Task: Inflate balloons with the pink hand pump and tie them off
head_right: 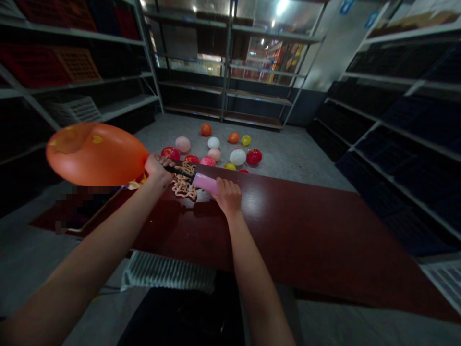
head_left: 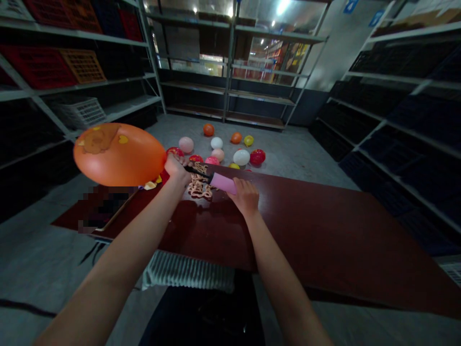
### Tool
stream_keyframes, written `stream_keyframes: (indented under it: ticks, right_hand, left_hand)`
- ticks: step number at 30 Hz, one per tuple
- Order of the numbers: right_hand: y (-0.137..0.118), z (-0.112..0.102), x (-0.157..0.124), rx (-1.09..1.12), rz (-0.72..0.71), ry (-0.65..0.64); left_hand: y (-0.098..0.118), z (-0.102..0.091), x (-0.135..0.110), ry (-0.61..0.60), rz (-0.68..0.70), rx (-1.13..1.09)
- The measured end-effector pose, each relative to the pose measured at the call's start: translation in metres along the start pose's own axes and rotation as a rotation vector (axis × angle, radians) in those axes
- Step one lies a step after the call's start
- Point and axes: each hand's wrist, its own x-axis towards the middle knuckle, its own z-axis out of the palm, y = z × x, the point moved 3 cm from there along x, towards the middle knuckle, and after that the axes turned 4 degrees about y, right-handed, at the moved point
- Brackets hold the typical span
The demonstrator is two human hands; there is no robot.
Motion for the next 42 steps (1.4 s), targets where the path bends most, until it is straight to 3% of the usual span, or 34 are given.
stream_keyframes:
  ticks: [5,9,12,15,18,26,31,35,39,42]
  right_hand:
    - [-0.002,-0.005,0.001,0.001,-0.027,0.023]
    - [-0.007,-0.004,0.002,0.035,-0.009,0.031]
    - [-0.009,-0.003,0.002,0.165,0.024,0.021]
    - [-0.007,-0.004,-0.001,0.345,0.086,0.011]
    - [0.000,-0.005,-0.005,0.437,0.176,0.007]
    - [0.009,-0.001,-0.007,0.467,0.322,0.025]
    - [0.012,0.001,-0.007,0.433,0.384,0.068]
    - [0.014,0.002,-0.007,0.350,0.417,0.085]
    - [0.014,-0.001,-0.005,0.278,0.361,0.126]
    - [0.012,-0.004,-0.002,0.174,0.247,0.151]
  left_hand:
    - [0.040,-0.002,0.003,0.046,0.011,-0.003]
    - [0.076,0.007,0.000,0.005,0.065,0.019]
    - [0.094,0.024,-0.011,-0.097,0.102,0.037]
    - [0.097,0.046,-0.028,-0.297,0.154,0.053]
    - [0.087,0.068,-0.044,-0.434,0.170,0.066]
    - [0.037,0.103,-0.053,-0.537,0.133,0.141]
    - [-0.020,0.097,-0.066,-0.509,0.006,0.162]
    - [-0.056,0.086,-0.076,-0.523,0.013,0.190]
    - [-0.062,0.074,-0.069,-0.461,0.000,0.144]
    - [-0.053,0.058,-0.052,-0.301,-0.022,0.077]
